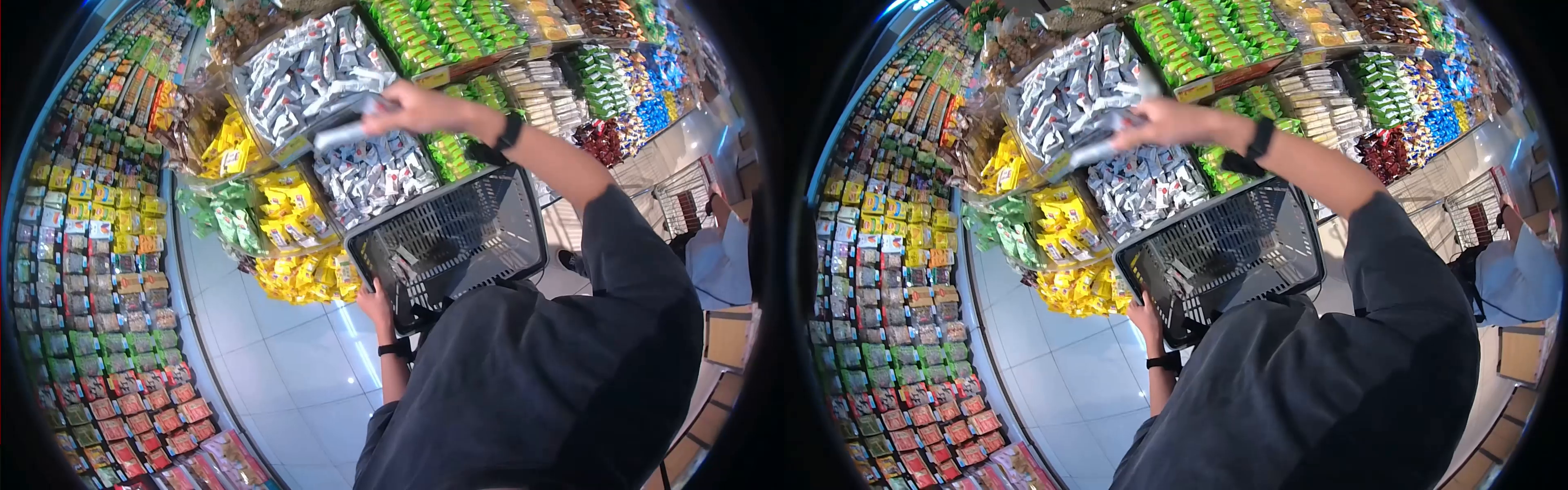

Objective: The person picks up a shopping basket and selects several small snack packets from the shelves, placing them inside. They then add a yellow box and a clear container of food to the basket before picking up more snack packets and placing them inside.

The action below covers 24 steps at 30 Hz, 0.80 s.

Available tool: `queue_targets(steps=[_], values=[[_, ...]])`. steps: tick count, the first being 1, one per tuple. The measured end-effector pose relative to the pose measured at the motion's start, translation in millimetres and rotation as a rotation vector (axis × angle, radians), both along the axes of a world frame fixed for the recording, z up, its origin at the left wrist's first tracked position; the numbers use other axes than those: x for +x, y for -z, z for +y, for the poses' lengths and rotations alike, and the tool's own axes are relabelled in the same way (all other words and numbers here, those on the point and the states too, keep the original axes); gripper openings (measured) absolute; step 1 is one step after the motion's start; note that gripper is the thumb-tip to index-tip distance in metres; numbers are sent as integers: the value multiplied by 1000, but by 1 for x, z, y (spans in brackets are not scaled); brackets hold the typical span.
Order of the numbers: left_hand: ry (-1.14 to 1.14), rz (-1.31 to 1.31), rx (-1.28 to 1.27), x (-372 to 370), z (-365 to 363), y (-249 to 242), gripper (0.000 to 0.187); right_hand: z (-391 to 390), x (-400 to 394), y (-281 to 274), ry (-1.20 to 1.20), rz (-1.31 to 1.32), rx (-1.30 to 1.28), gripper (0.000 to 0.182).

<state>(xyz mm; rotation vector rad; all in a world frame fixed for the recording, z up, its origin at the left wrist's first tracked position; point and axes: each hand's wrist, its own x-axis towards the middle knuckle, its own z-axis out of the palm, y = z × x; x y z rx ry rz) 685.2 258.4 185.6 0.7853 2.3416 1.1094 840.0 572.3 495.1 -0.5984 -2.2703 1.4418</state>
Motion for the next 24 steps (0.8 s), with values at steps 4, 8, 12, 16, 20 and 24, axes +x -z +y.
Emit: queue_targets(steps=[4, 8, 12, 16, 20, 24], values=[[-3, 25, 24, -3, -5, 10, 30, -82, 59, 128, 45, -49, -898, 32], [9, 214, 253, 0, -1, 17, 41, -136, 93, 260, 351, -454, -902, 28], [-23, -73, 53, 13, 4, -39, 30, -149, 69, 344, 299, -460, -986, 24], [-4, 29, 77, 4, 0, -8, 33, -153, 48, 398, 199, -784, -719, 33], [25, 81, 120, 0, -1, 1, 33, -144, 43, 395, 305, -791, -775, 75], [4, 9, 121, 2, 1, -3, 32, -131, 36, 441, 205, -866, -846, 82]])
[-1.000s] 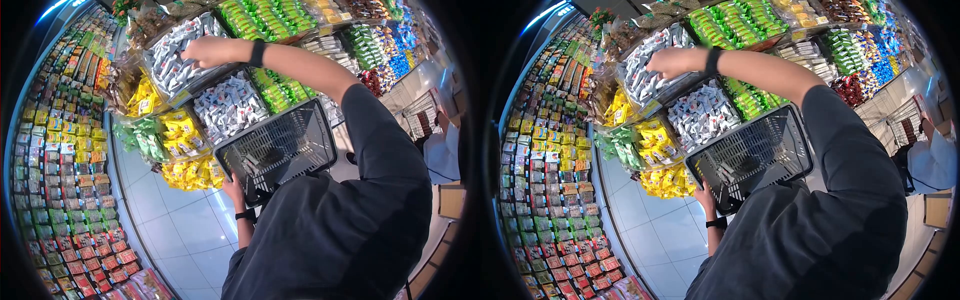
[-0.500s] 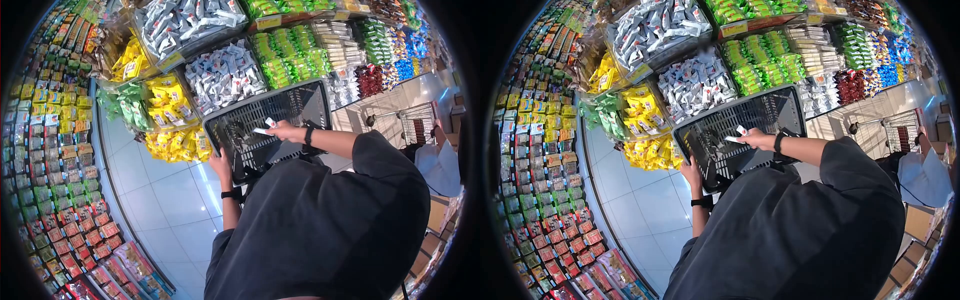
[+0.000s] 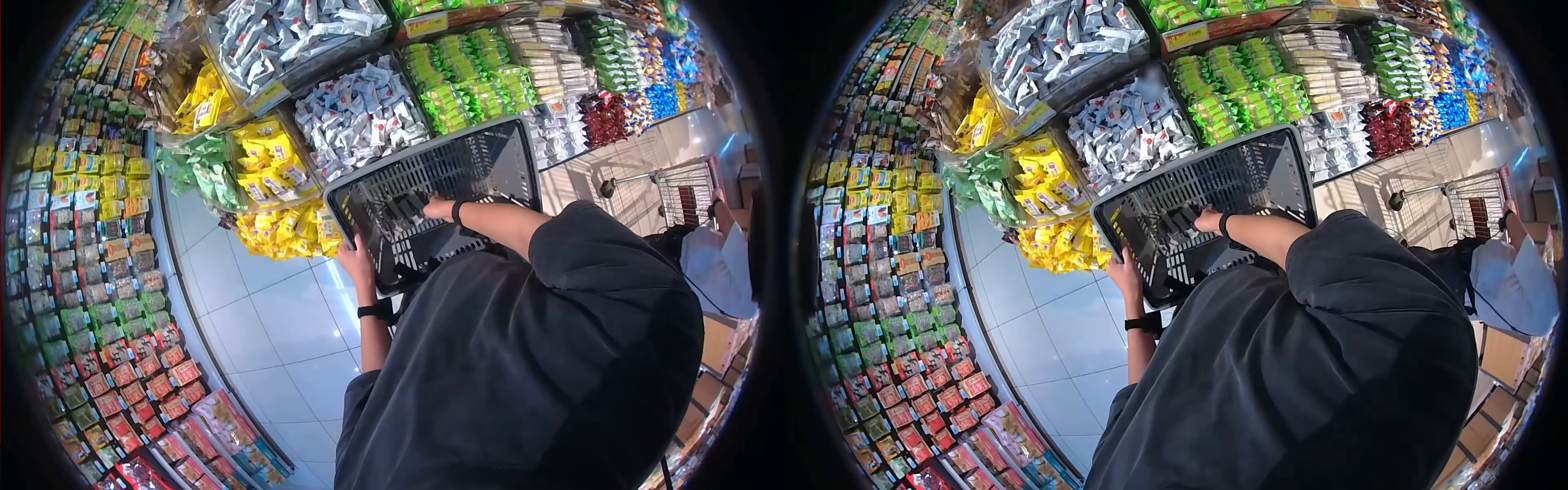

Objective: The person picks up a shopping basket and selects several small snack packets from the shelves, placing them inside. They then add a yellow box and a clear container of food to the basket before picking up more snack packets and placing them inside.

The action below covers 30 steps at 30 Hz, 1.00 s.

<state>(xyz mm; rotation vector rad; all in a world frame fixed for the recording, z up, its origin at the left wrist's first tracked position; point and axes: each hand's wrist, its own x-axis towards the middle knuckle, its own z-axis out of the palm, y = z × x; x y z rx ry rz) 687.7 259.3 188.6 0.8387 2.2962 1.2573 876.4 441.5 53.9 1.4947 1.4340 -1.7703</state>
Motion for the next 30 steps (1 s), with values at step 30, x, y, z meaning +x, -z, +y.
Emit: queue_targets(steps=[30], values=[[-13, 30, 46, -1, -3, 6, 31, 62, -38, -331, -154, 736, 255, 39]])
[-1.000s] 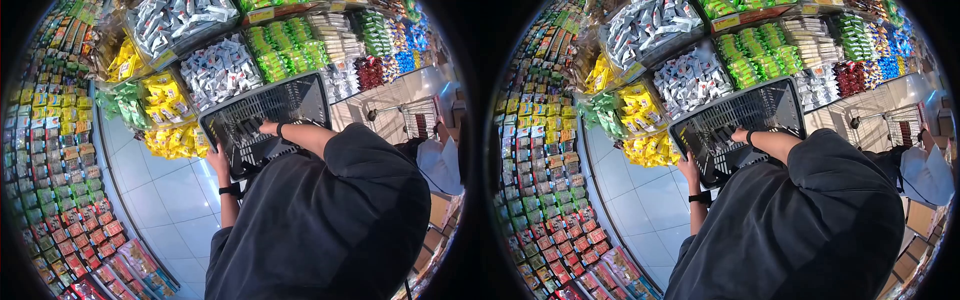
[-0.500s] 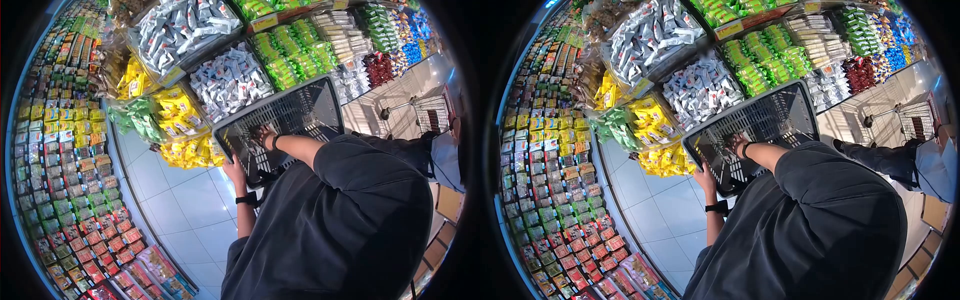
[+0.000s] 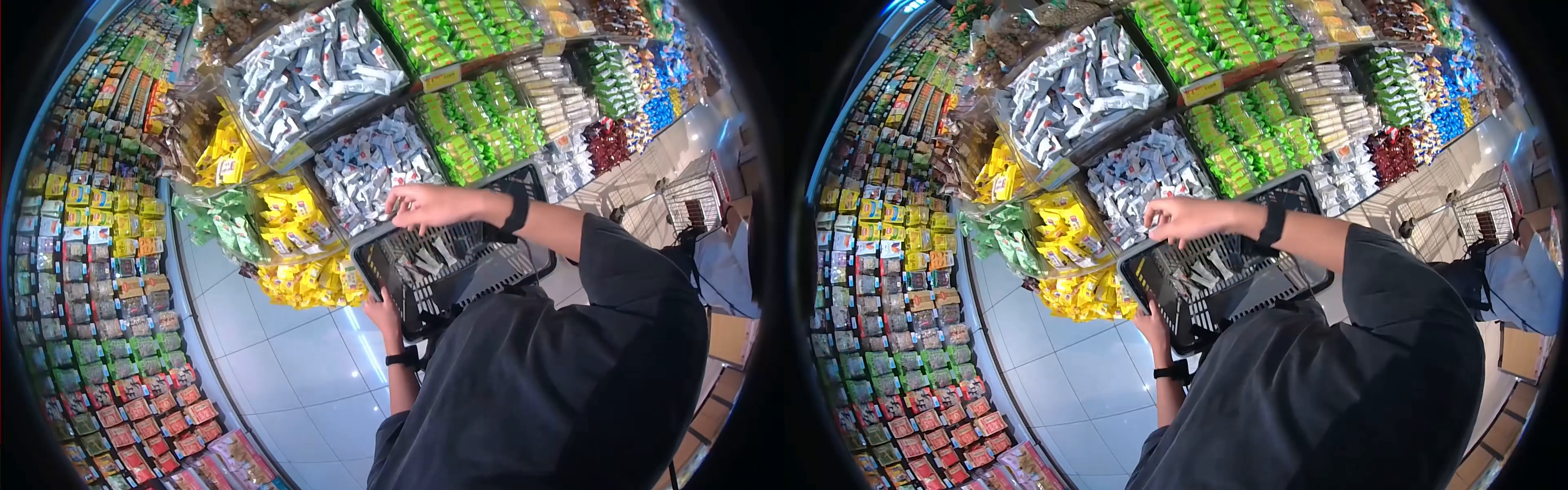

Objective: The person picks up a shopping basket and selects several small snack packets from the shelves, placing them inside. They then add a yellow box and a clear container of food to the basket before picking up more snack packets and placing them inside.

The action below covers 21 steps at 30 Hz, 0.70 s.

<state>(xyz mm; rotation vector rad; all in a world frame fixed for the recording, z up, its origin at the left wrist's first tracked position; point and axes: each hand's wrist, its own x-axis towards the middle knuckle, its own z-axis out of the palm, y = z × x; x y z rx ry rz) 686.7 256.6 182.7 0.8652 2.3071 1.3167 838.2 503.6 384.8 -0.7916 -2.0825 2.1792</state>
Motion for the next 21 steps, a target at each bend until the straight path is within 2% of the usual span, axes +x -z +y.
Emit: queue_targets(steps=[1, 2, 3, 5, 6, 8, 12, 14, 15, 18, 21], values=[[-3, 1, -7, 0, -1, 0, 32, 13, 0, -15, -35, 31, 95, 38], [-7, 2, -11, 1, 1, -1, 32, 31, -1, -14, -86, 30, 398, 44], [-17, -42, -6, 1, 2, -2, 31, 49, -7, -8, -88, 32, 415, 44], [-16, -40, -79, 2, -4, -2, 32, 68, -17, 18, 91, -299, 980, 64], [-15, -33, -147, -1, 0, -3, 32, 76, -22, 27, 96, -293, 994, 64], [-3, 8, -83, -5, -2, 13, 35, 89, -39, 47, 78, -498, 1174, 75], [21, 30, 1, -4, -2, 9, 37, 102, -59, 90, 80, -570, 1385, 85], [11, 24, 41, -1, 5, -9, 38, 116, -69, 102, -93, -559, 1393, 86], [11, -11, -6, 1, 6, -16, 38, 123, -73, 124, -55, -562, 1406, 83], [3, -28, -58, 1, 2, -11, 37, 110, -77, 104, -52, -623, 1339, 79], [0, -7, -78, 1, 1, -13, 35, 116, -82, 108, -47, -610, 1300, 76]])
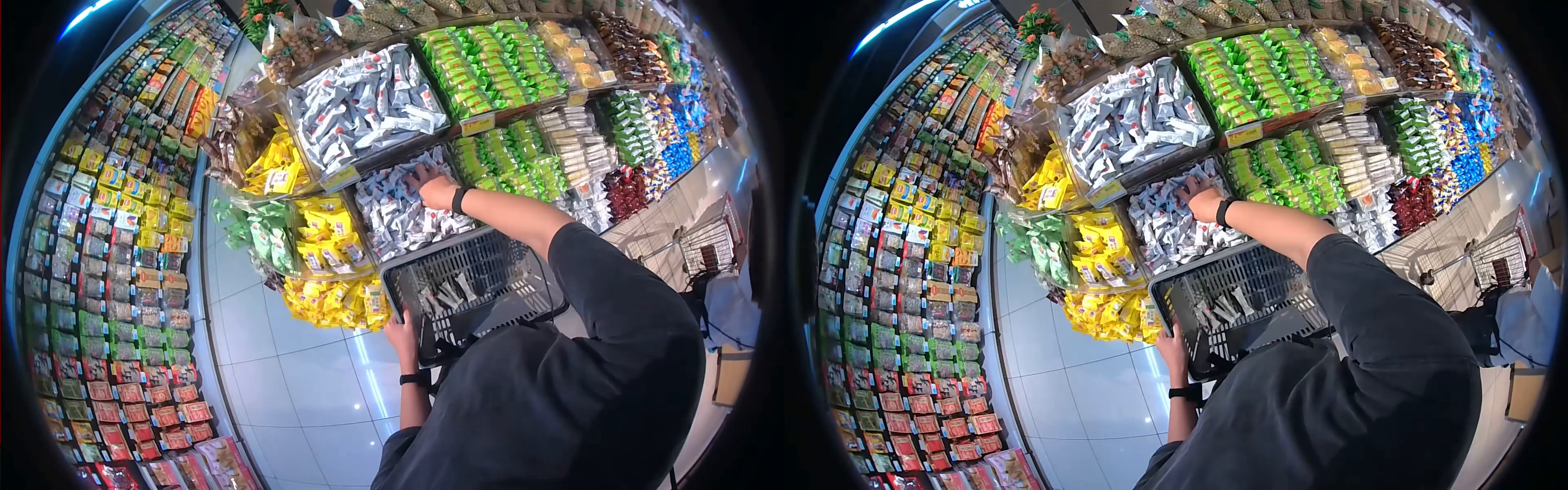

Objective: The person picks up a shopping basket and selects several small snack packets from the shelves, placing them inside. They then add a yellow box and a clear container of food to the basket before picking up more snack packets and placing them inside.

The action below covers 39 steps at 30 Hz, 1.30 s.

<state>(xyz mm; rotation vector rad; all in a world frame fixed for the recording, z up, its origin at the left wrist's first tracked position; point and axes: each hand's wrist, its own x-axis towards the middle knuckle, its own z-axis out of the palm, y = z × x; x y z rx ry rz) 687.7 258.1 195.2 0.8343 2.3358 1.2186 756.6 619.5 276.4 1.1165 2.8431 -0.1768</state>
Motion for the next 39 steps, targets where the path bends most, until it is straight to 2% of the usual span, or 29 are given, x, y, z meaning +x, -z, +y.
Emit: queue_targets(steps=[2, 4, 9, 11, 13, 14, 15, 17, 19, 20, 21, 23, 25, 26, 27, 29, 30, 34, 35, 39], values=[[-4, 0, -15, -1, 0, 1, 35, 1, 0, -3, 18, 38, -64, 71], [5, 25, 140, 2, 2, 1, 38, 5, 1, -8, 17, 84, -82, 69], [16, 2, 95, -1, 0, 7, 36, 25, 9, 0, -5, 235, -214, 61], [22, -18, 63, -4, 1, 14, 36, 38, 14, 9, -33, 316, -195, 54], [23, 48, 71, -5, -2, 22, 36, 54, 14, 30, -128, 540, -49, 48], [21, 44, 70, -3, -2, 22, 36, 43, 22, 10, -20, 626, -157, 45], [23, 67, 111, -3, -3, 23, 36, 50, 23, -1, 82, 540, -354, 39], [28, 89, 151, -4, 2, 13, 36, 23, 42, -51, 276, 761, -821, 29], [19, -21, 122, 4, 1, -10, 36, 18, 58, -61, 364, 989, -1155, 16], [23, -28, 112, 4, -1, -6, 36, 13, 65, -70, 454, 1040, -1314, 11], [29, -42, 84, 1, -1, -3, 35, 11, 74, -76, 447, 1025, -1445, 8], [26, -56, 58, 0, -1, -4, 35, 7, 78, -73, 454, 983, -1471, 17], [25, -45, 86, 2, 1, -7, 34, -3, 74, -78, 481, 842, -1265, 17], [21, -46, 87, 2, 0, -3, 34, -5, 70, -79, 420, 781, -1172, 21], [25, 6, 172, 2, 2, 3, 34, 1, 61, -71, 416, 785, -1168, 21], [29, 61, 255, 1, 3, 5, 33, 10, 39, -46, -150, 642, -226, 30], [33, 14, 198, 0, 2, 4, 31, 11, 28, -43, -178, 606, -186, 39], [16, -114, 3, 2, 1, -20, 31, 5, -5, -32, -341, 445, -180, 50], [9, -108, 8, 0, 0, -14, 31, 2, -11, -22, -377, 409, -52, 52], [-11, 23, 156, 1, 0, -2, 35, -2, -19, -17, -331, 254, -144, 60]])
